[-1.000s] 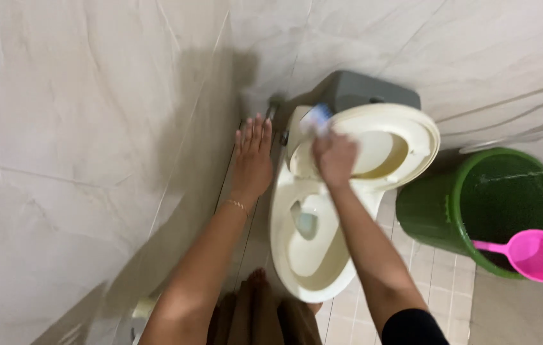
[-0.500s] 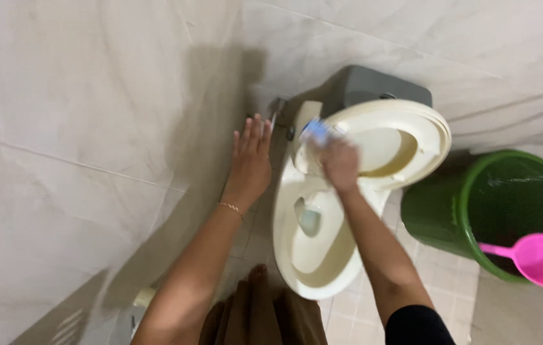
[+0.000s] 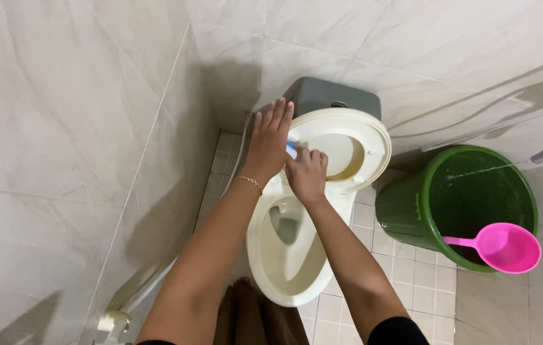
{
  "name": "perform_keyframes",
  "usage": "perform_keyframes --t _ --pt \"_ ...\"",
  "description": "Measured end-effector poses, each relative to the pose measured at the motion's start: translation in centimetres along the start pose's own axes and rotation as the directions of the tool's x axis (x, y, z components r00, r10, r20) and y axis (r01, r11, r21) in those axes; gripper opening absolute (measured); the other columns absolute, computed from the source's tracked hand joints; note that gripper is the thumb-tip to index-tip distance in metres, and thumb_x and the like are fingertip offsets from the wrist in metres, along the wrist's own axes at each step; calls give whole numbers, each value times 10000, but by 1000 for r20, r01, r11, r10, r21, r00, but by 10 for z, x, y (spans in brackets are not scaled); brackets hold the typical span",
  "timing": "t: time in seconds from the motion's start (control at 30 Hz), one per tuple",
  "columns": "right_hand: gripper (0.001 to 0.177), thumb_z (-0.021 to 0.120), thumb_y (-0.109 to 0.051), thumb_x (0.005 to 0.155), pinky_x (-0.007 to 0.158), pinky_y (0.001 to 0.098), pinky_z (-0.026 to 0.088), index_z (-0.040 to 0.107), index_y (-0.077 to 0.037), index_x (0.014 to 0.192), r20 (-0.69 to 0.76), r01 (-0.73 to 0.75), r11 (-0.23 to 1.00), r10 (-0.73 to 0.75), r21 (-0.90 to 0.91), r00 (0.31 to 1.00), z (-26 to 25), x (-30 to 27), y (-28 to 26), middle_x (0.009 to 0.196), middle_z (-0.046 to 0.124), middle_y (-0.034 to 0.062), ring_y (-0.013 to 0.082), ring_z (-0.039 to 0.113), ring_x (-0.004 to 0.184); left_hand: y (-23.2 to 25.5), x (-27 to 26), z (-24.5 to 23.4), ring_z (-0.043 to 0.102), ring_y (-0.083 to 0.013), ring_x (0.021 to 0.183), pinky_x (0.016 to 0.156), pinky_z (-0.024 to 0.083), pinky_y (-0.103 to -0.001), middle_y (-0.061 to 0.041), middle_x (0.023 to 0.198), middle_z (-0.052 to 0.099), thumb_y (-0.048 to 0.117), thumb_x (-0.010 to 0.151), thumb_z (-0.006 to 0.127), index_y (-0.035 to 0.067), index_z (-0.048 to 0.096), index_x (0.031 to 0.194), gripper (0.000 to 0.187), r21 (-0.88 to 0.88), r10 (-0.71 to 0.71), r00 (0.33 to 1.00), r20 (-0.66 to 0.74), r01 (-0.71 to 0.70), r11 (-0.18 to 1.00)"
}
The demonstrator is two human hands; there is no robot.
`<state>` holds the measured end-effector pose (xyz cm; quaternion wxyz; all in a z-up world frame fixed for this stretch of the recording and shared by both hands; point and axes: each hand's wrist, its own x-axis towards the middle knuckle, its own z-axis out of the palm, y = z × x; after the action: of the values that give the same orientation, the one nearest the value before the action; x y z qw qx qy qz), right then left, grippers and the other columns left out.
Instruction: The recorder cleans the toilet bowl and lid using a brush and liquid detergent.
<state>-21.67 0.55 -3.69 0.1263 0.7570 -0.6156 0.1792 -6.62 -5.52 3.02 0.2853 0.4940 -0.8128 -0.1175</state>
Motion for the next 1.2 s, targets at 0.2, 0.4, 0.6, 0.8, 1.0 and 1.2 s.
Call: perform_keyframes --t 0.2,0.4,0.6,0.8,1.0,1.2 --pt "608 771 -273 862 893 511 390 627 -216 1450 -224 -245 965 259 89 939 -51 0 13 1179 625 189 349 552 1007 -8 1 -6 211 -294 1580 1274 183 -498 -126 1702 253 -4 996 445 89 297 1623 651 64 26 999 18 -27 998" --pt "593 734 -221 992 909 432 411 529 -412 1515 -144 -56 982 30 -180 989 19 -11 17 1282 643 106 254 561 1015 -19 -26 22 185 -291 1571 1261 169 -517 -124 1698 205 11 988 457 92 279 1611 653 93 -3 1000 29 0 996" --pt "668 746 -292 869 820 445 417 531 -341 1500 -131 -39 979 13 -199 991 -34 10 34 1185 633 135 282 574 968 -37 -53 7 150 -274 1579 1273 134 -509 -111 1709 157 -47 932 455 112 248 1613 730 153 -84 988 129 63 986" --pt "710 795 -267 842 845 440 454 530 -343 1496 95 3 995 7 -103 995 27 -21 -11 1097 600 120 307 562 926 -36 -69 -3 137 -291 1573 1262 117 -512 -139 1700 154 -65 912 454 67 241 1605 736 91 -104 985 134 92 992" --pt "720 830 -264 883 796 437 440 548 -282 1545 -147 -118 981 96 -154 985 -10 0 9 1128 610 141 303 564 922 -45 -80 -1 142 -285 1572 1259 127 -513 -134 1699 177 -58 903 463 68 236 1612 754 90 -136 986 97 127 988" --pt "778 867 -260 816 868 456 425 572 -259 1536 -175 63 992 -82 -113 981 -1 13 33 1148 634 109 304 556 996 -52 -86 3 146 -297 1570 1259 131 -519 -147 1700 177 -35 941 444 62 245 1606 701 72 -121 989 84 115 991"
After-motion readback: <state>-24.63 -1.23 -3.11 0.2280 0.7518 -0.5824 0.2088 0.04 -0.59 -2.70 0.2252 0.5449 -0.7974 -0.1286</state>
